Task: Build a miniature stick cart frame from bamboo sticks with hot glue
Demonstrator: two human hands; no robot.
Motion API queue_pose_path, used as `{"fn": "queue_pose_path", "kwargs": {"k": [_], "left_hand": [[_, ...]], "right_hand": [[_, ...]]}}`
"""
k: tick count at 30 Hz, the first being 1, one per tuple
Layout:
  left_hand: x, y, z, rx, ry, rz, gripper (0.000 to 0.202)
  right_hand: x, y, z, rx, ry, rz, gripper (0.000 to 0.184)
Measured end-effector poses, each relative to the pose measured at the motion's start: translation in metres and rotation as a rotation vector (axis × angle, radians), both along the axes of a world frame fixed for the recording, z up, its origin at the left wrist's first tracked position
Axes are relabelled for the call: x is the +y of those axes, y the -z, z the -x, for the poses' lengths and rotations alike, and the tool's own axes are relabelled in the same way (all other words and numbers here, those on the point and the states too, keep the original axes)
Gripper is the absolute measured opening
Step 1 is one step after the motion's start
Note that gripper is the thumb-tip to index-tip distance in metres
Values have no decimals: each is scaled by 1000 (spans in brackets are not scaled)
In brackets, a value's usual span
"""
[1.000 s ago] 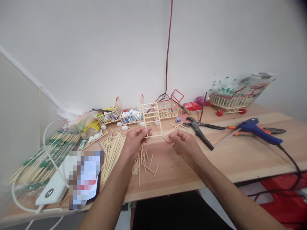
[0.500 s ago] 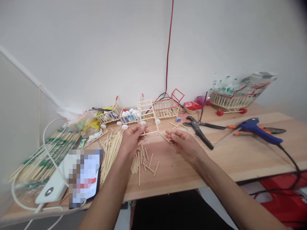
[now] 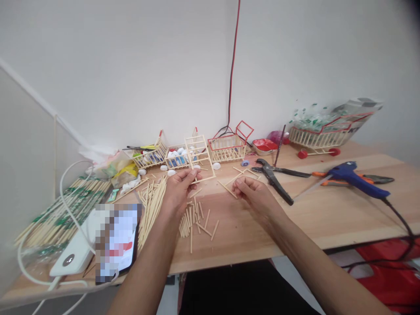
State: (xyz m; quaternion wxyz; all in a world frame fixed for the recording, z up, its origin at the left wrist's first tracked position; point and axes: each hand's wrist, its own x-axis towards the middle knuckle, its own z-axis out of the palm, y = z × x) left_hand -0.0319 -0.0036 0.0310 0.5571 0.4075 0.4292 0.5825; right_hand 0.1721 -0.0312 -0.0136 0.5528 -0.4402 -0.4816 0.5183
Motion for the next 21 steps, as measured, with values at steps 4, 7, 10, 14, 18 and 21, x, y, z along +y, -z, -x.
{"fn": "queue_pose_path", "kwargs": {"k": [4, 7, 10, 14, 18, 21], "left_hand": [[-1, 0, 0, 11, 8, -2, 38], [-1, 1, 1, 28, 24, 0, 37], [-1, 2, 1, 32, 32, 2, 36], [-1, 1, 1, 23, 25, -4, 37], [0, 0, 2, 10, 0, -6, 39], [1, 1, 2, 8, 3, -10, 39]], "right_hand": [[-4, -3, 1, -94, -60, 81, 31], [-9, -10, 3, -227, -113, 31, 31], [-13, -12, 6, -419, -70, -33, 42], [-17, -7, 15, -690, -101, -364, 33], [-24, 0, 25, -822, -345, -732, 21], [-29, 1, 27, -982, -428, -772, 22]]}}
